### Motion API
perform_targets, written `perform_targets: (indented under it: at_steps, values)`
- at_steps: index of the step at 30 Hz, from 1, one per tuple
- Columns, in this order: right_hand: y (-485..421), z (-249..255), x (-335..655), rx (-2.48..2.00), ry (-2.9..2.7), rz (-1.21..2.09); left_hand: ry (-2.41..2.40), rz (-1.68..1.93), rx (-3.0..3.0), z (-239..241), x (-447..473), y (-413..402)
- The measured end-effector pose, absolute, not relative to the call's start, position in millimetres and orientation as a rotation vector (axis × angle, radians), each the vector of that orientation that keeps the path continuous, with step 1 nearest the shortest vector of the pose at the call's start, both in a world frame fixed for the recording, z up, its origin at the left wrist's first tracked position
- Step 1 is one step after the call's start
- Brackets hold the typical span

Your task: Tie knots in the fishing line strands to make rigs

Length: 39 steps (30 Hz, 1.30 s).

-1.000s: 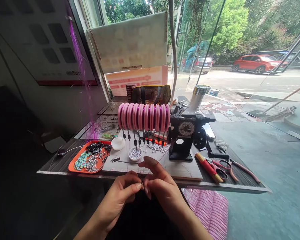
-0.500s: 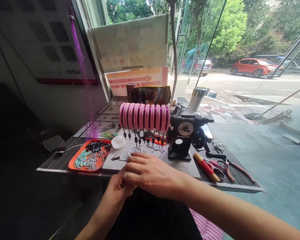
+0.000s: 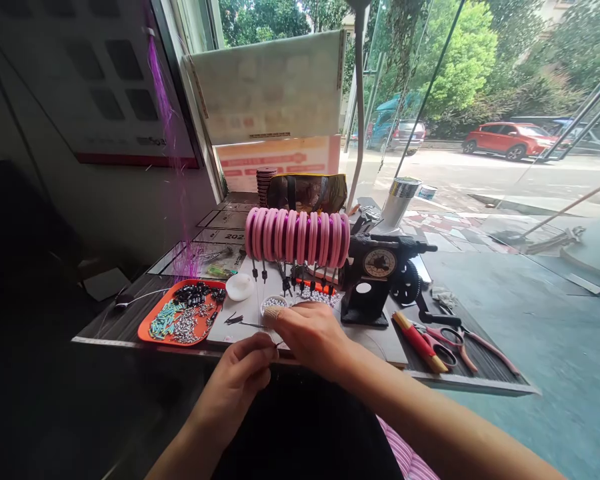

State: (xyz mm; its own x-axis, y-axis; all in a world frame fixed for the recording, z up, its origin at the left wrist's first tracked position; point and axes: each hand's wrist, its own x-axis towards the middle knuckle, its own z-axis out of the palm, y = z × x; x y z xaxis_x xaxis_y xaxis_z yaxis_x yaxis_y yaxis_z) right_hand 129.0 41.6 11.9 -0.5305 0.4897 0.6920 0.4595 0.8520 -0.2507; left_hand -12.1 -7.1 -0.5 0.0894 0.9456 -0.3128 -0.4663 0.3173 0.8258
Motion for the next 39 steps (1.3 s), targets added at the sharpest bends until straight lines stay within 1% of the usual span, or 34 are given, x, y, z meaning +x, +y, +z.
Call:
perform_targets:
  at_steps: [4,6,8,12,15,20,25,28,31,33,36,39]
  values:
    - [41,13,133,-0.669,-2.185,0.048,0.969,1.1,0.449,-3,-13,-7]
    - [41,15,135,-0.655,-2.194,0.056,0.997,1.093,0.547,-2,-13,-6]
    - [41,16,136,-0.656,-2.213,0.068,1.092,1.163,0.861,0,-14,-7]
    - [43,21,133,-0.739,-2.264,0.11,1.39,1.414,1.71,2,-14,-12]
    - [46,29,127,-0.825,-2.316,0.142,1.473,1.539,2.172,-2,-15,-13]
    - [51,45,119,-0.971,-2.388,0.159,1.479,1.535,2.557,-8,-19,-7]
    - [54,57,113,-1.02,-2.474,0.167,1.307,1.37,2.715,-5,-26,-1]
    - [57,61,112,-1.024,-2.51,0.15,1.214,1.377,2.553,-2,-25,1]
    - [54,59,116,-1.027,-2.542,0.121,1.214,1.382,2.04,-1,-18,-1]
    - [46,55,125,-0.96,-2.549,0.119,1.191,1.282,1.575,-3,-11,-3]
    - [25,41,148,-0.727,-2.408,0.092,1.064,1.064,0.958,-8,-3,-7]
    - [4,21,170,-0.668,-2.219,-0.022,0.97,0.943,0.646,-12,0,-9]
